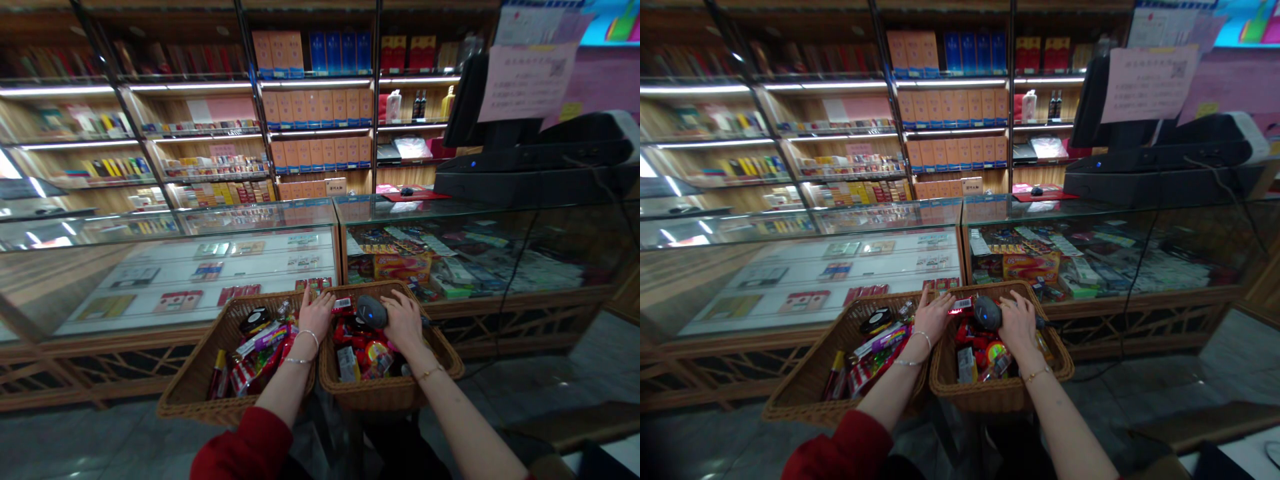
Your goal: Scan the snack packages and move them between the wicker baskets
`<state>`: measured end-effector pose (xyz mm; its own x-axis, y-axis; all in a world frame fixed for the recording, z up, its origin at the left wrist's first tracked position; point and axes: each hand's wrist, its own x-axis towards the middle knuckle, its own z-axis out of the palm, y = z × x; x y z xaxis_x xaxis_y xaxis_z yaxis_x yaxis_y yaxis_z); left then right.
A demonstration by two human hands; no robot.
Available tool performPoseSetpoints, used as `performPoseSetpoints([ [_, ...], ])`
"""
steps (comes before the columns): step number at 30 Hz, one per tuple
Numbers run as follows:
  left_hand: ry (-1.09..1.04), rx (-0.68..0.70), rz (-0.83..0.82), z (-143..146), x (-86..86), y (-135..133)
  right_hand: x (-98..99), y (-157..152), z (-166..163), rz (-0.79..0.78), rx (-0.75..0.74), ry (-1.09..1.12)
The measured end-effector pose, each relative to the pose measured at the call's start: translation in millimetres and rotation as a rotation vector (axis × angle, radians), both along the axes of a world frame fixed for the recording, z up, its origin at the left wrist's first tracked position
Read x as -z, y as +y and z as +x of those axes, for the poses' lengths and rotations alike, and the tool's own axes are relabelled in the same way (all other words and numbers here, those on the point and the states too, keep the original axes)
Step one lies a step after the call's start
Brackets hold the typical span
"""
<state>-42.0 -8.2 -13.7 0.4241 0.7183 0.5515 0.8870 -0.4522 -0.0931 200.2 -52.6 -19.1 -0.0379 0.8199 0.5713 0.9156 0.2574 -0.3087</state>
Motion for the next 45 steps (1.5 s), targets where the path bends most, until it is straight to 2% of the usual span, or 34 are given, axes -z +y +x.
performPoseSetpoints([
  [24,-0.018,0.022,-0.045,0.6,-2.2,-1.5,-2.7,-1.8,-0.7,0.008,-0.022,0.027],
  [45,-0.012,0.014,0.009,-2.0,4.6,3.3,-0.7,-2.5,0.0,0.015,-0.028,0.071],
])
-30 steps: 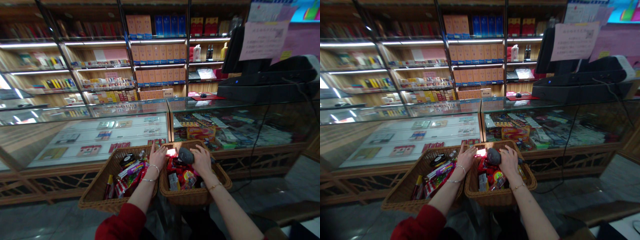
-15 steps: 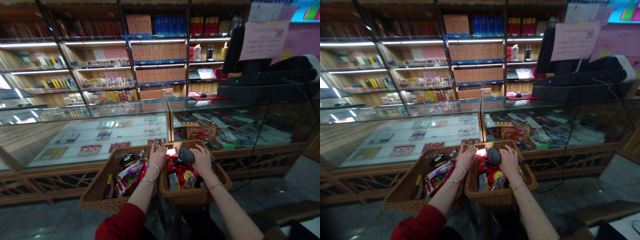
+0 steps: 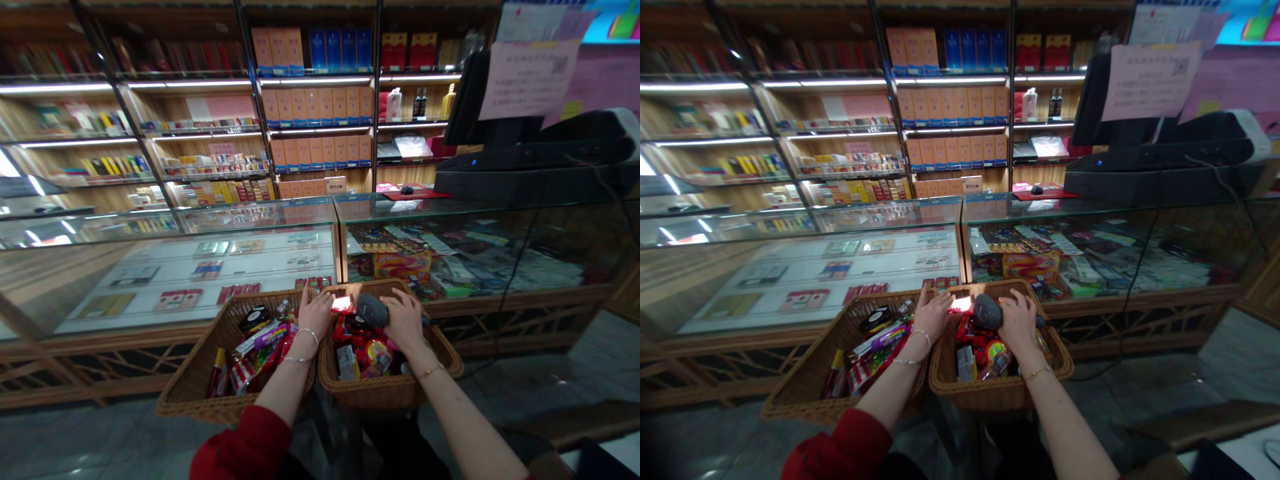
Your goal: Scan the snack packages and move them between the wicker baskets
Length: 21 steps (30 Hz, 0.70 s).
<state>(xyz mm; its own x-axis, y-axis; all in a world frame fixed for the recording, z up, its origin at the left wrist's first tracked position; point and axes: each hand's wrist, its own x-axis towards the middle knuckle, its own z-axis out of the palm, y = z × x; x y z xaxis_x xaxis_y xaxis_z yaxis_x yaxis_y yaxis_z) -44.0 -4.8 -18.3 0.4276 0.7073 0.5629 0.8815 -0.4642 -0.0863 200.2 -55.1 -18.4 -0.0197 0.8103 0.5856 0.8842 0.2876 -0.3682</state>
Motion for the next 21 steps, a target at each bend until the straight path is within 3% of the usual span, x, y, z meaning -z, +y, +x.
performPoseSetpoints([
  [21,0.000,-0.018,0.005,1.2,-2.2,-2.5,4.0,2.7,0.3,0.045,0.033,-0.028],
])
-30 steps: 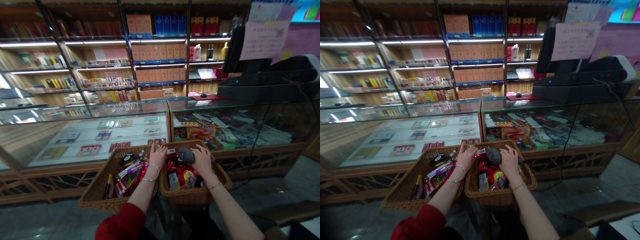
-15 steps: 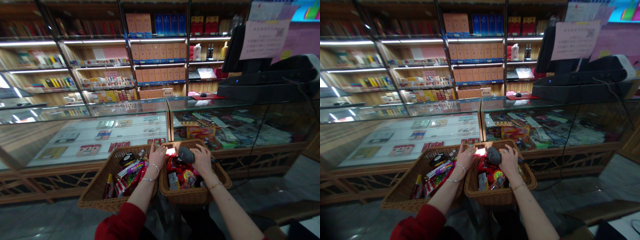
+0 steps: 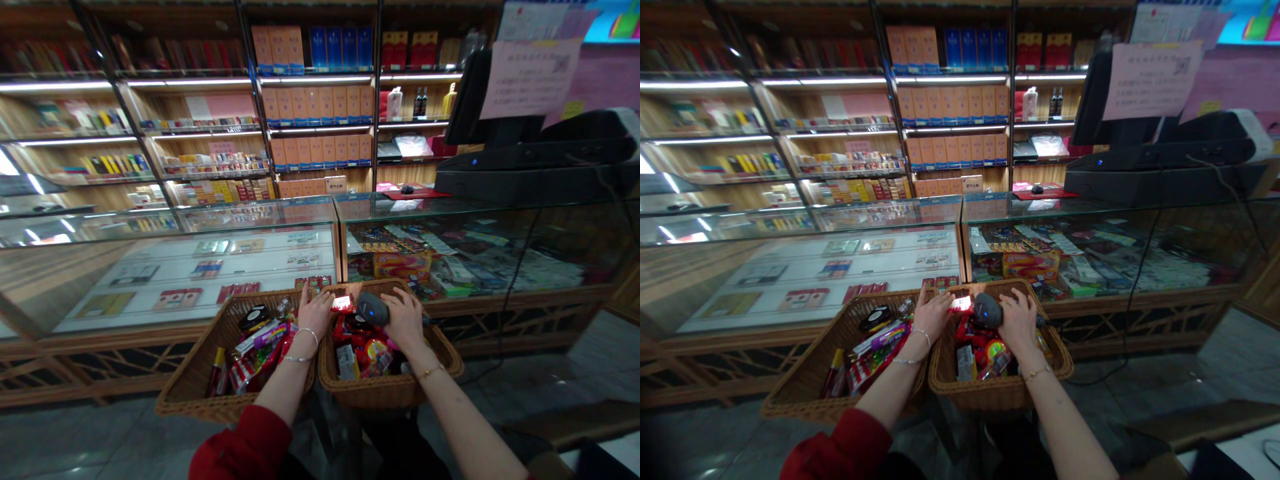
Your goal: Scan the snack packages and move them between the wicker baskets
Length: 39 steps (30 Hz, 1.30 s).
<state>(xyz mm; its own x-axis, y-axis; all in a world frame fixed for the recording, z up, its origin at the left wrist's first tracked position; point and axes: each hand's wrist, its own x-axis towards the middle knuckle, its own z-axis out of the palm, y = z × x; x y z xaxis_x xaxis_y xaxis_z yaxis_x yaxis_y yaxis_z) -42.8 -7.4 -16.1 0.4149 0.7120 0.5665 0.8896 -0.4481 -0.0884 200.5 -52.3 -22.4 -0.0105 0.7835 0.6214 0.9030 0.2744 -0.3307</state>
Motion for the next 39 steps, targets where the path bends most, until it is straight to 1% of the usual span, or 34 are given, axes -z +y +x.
performPoseSetpoints([
  [6,0.000,-0.003,0.004,0.6,0.3,0.1,0.9,1.3,1.9,-0.016,-0.008,-0.008],
  [11,-0.002,0.006,-0.012,0.9,-1.3,-1.1,-1.5,-1.6,0.3,0.006,-0.014,0.031],
  [21,-0.004,0.005,-0.026,1.4,-3.4,-3.4,-5.7,-5.1,-0.1,-0.015,-0.042,0.062],
  [28,-0.021,0.005,-0.025,1.2,-2.0,-2.3,-3.5,-3.8,0.5,-0.004,-0.035,0.039],
  [34,-0.013,-0.001,-0.042,1.1,-1.5,-1.2,-4.0,-3.4,2.2,-0.043,-0.037,-0.007],
  [39,-0.024,0.002,-0.033,0.6,0.0,-0.6,-4.5,-5.1,1.0,-0.028,-0.031,-0.003],
])
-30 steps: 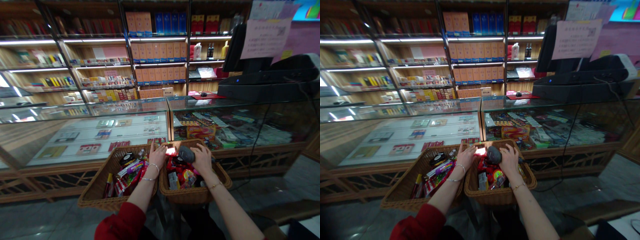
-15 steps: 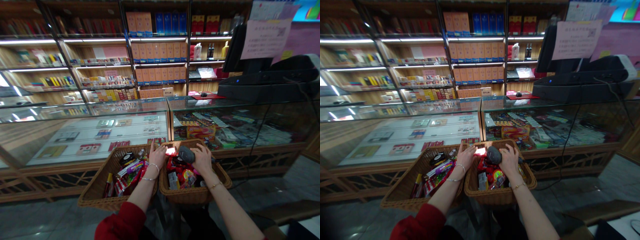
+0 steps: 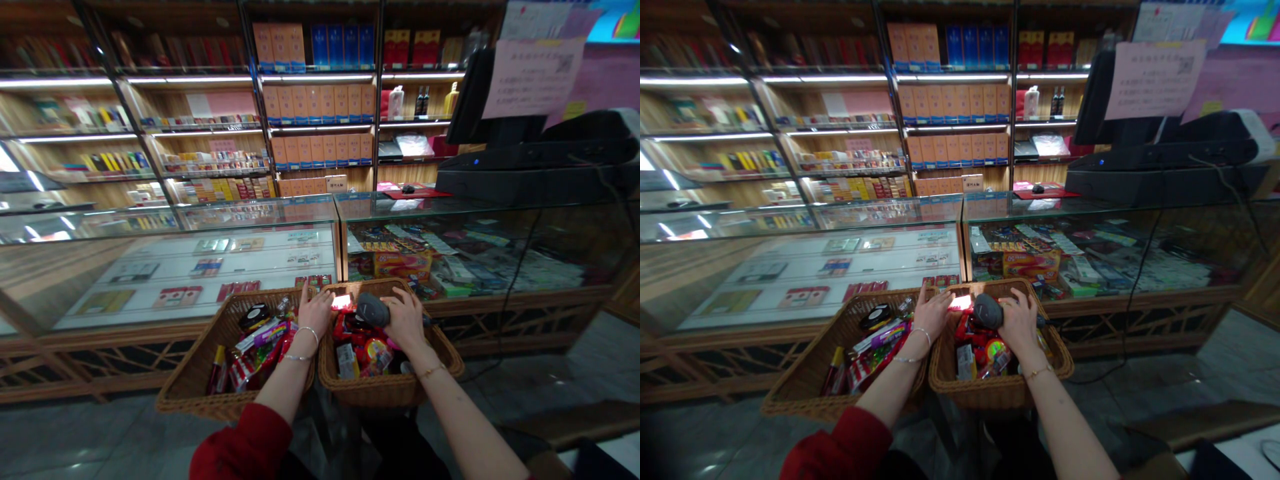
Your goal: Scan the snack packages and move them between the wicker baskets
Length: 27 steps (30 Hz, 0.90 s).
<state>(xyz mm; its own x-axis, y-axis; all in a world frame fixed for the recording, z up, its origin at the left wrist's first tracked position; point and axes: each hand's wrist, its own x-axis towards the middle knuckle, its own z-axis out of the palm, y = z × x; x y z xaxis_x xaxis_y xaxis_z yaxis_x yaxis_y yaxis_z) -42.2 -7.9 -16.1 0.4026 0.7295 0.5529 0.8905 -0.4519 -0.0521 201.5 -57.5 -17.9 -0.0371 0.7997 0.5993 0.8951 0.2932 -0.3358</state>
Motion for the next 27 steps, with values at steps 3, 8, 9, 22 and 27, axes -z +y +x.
performPoseSetpoints([
  [3,0.001,0.003,0.008,0.2,-0.8,-0.5,0.6,0.0,-0.4,0.016,0.001,0.026],
  [8,-0.001,-0.005,0.003,0.6,-1.0,-0.8,3.3,2.8,1.3,0.021,0.001,0.018],
  [9,-0.003,-0.007,0.009,0.7,-0.8,-0.9,4.1,3.5,1.9,0.017,-0.007,0.006],
  [22,-0.001,-0.011,-0.004,1.2,-2.4,-2.3,5.5,4.4,6.1,-0.002,-0.050,-0.028],
  [27,0.011,-0.026,0.025,1.6,-1.6,-2.3,7.1,5.5,5.2,0.012,-0.049,-0.046],
])
